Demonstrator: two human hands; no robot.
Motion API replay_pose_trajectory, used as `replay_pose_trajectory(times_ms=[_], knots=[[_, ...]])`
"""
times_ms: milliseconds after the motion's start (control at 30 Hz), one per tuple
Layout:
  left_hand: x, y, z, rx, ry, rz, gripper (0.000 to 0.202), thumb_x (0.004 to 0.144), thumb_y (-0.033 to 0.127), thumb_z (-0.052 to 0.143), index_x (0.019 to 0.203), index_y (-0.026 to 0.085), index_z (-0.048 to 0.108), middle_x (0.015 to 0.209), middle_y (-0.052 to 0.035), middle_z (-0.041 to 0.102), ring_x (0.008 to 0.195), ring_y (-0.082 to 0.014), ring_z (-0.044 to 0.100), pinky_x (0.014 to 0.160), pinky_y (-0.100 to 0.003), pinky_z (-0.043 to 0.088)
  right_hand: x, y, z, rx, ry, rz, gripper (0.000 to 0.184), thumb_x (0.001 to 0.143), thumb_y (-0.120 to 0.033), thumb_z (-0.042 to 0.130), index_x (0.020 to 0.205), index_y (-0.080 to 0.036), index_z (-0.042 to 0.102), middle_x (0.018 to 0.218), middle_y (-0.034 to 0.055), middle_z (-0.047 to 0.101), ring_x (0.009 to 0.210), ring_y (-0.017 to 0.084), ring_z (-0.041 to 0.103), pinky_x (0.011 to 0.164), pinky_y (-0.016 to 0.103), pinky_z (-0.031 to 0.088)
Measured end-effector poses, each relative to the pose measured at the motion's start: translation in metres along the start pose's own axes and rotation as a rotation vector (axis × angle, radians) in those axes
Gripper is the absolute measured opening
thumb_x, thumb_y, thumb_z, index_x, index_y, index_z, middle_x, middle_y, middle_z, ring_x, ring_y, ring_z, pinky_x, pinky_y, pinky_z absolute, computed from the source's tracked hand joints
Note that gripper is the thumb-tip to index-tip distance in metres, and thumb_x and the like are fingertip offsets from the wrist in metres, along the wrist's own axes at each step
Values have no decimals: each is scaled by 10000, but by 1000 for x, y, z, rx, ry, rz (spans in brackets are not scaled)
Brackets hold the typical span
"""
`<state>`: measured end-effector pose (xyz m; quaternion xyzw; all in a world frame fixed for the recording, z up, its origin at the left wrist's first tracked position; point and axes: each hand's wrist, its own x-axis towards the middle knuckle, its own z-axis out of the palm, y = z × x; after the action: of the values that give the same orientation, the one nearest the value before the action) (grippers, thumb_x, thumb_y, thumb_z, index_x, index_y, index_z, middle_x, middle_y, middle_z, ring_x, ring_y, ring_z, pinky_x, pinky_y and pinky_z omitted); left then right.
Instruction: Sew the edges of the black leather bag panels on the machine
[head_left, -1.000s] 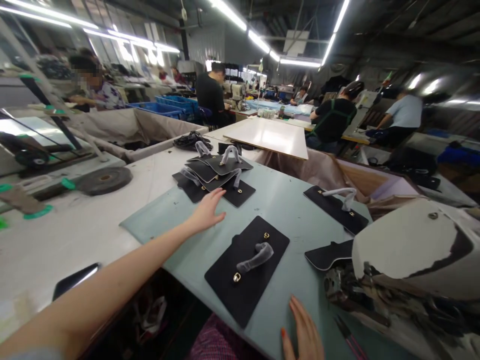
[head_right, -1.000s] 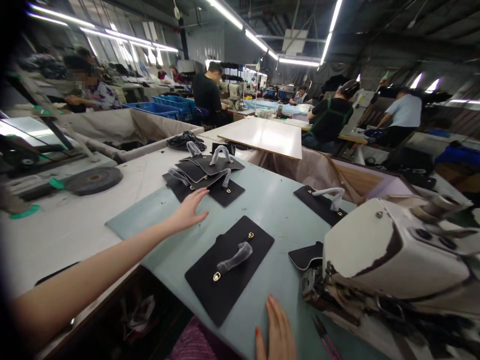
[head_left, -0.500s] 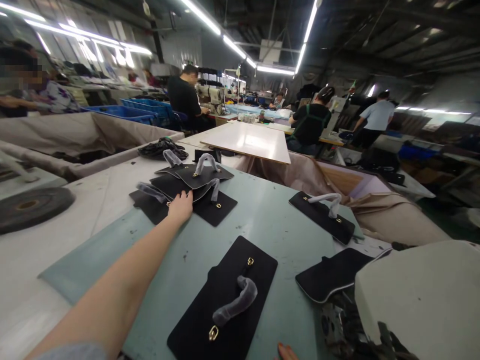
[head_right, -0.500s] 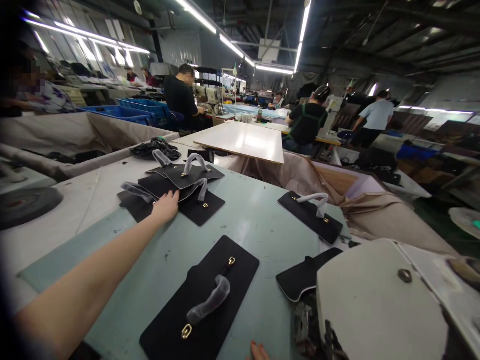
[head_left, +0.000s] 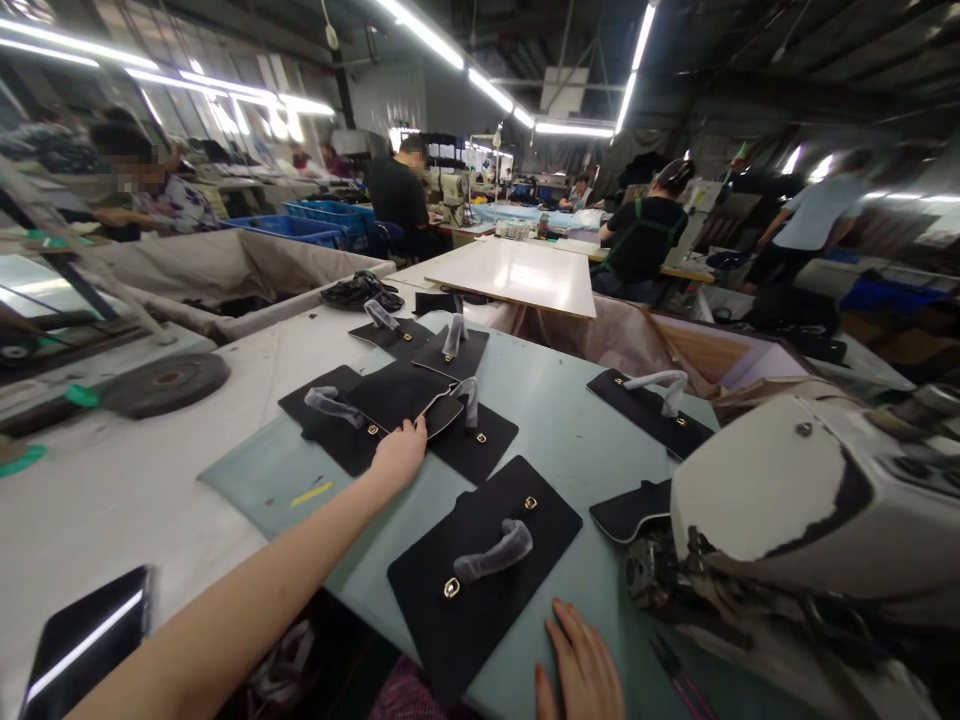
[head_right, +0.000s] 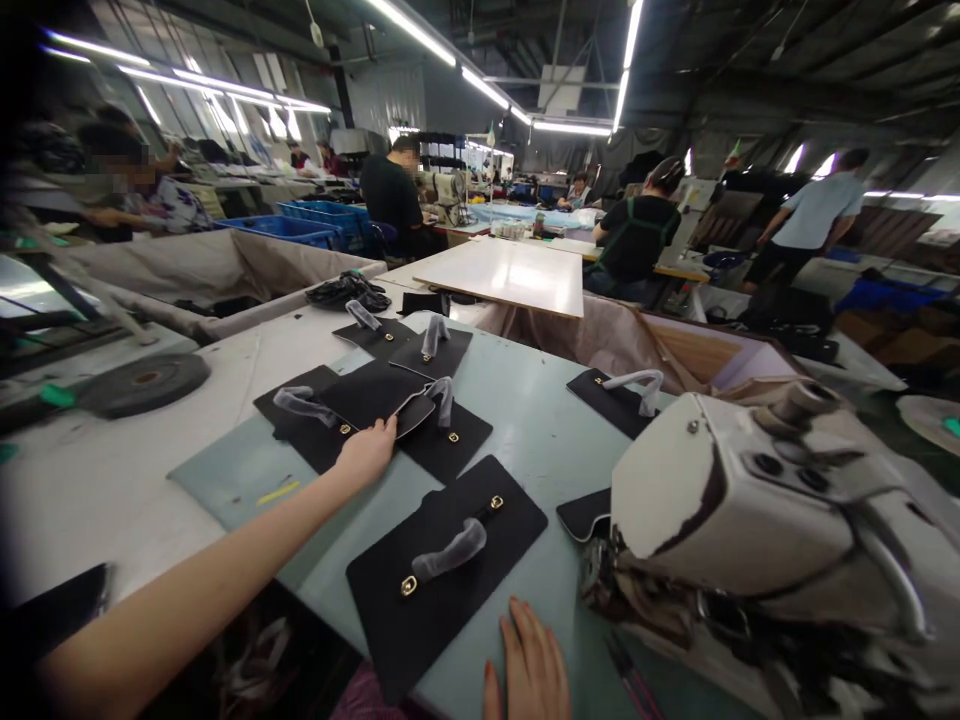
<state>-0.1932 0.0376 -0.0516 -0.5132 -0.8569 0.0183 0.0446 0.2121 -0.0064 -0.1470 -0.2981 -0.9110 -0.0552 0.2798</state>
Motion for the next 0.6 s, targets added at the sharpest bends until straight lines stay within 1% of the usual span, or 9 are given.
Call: replay_pose_trajectory(times_ms=[67, 133, 200, 300, 333, 400, 467, 500, 600], knots=[[-23, 10, -7, -13, -20, 26, 532, 907, 72, 309, 1423, 28, 430, 1124, -274, 626, 909, -314, 688, 747, -426, 544, 3, -3, -10, 6, -33, 1, 426, 871, -287, 557, 1282, -182, 587, 1327, 119, 613, 1163, 314, 622, 942, 450, 517], [-38, 16, -17, -30, -26, 45, 524, 900, 107, 339, 1407, 57, 462, 1079, -253, 650, 864, -322, 690, 726, -449, 543, 6, -9, -19, 24, -53, 51, 432, 887, -296, 549, 1302, -181, 571, 1346, 122, 592, 1199, 312, 595, 966, 456, 511], [-43, 18, -29, -51, 1, 64, 530, 890, 156, 407, 1413, 95, 460, 1139, -249, 643, 962, -357, 663, 788, -506, 528, 9, -16, -27, 39, -56, 97, 426, 894, -292, 546, 1305, -184, 568, 1346, 123, 587, 1210, 306, 583, 973, 457, 511], [-37, 21, -43, -92, 82, 105, 520, 900, 129, 420, 1417, 167, 466, 1417, -225, 494, 1280, -388, 478, 1012, -596, 390, 11, -24, -32, 39, -64, 140, 410, 894, -270, 551, 1293, -178, 574, 1344, 121, 584, 1219, 299, 573, 985, 457, 509], [-31, 21, -46, -111, 95, 118, 479, 913, 112, 408, 1375, 183, 514, 1451, -200, 469, 1326, -372, 434, 1060, -593, 344, 12, -25, -33, 36, -70, 147, 403, 894, -266, 555, 1286, -174, 579, 1343, 120, 585, 1220, 297, 571, 989, 456, 508], [-17, 17, -53, -164, 84, 125, 334, 945, 154, 445, 1234, 179, 612, 1358, -161, 556, 1268, -320, 501, 1054, -551, 379, 12, -26, -34, 31, -74, 153, 395, 894, -263, 559, 1278, -172, 585, 1342, 117, 587, 1218, 294, 572, 996, 456, 504], [0, 2, -65, -230, 55, 100, 246, 942, 281, 544, 1128, 148, 637, 1161, -108, 647, 1074, -254, 618, 934, -469, 500, 12, -26, -34, 33, -74, 156, 403, 896, -264, 561, 1289, -178, 580, 1347, 110, 584, 1220, 291, 572, 1004, 458, 498], [9, -10, -73, -265, 53, 79, 293, 930, 350, 574, 1118, 132, 629, 1101, -81, 654, 988, -230, 641, 866, -429, 537, 11, -26, -35, 37, -73, 158, 409, 896, -264, 561, 1297, -182, 575, 1352, 107, 582, 1223, 290, 570, 1009, 457, 494], [31, -60, -110, -353, 137, -9, 334, 927, 400, 572, 1109, 125, 623, 1054, -70, 655, 909, -206, 651, 799, -389, 557, 11, -25, -34, 52, -62, 166, 410, 899, -267, 561, 1300, -189, 574, 1355, 102, 580, 1227, 289, 568, 1016, 452, 482]])
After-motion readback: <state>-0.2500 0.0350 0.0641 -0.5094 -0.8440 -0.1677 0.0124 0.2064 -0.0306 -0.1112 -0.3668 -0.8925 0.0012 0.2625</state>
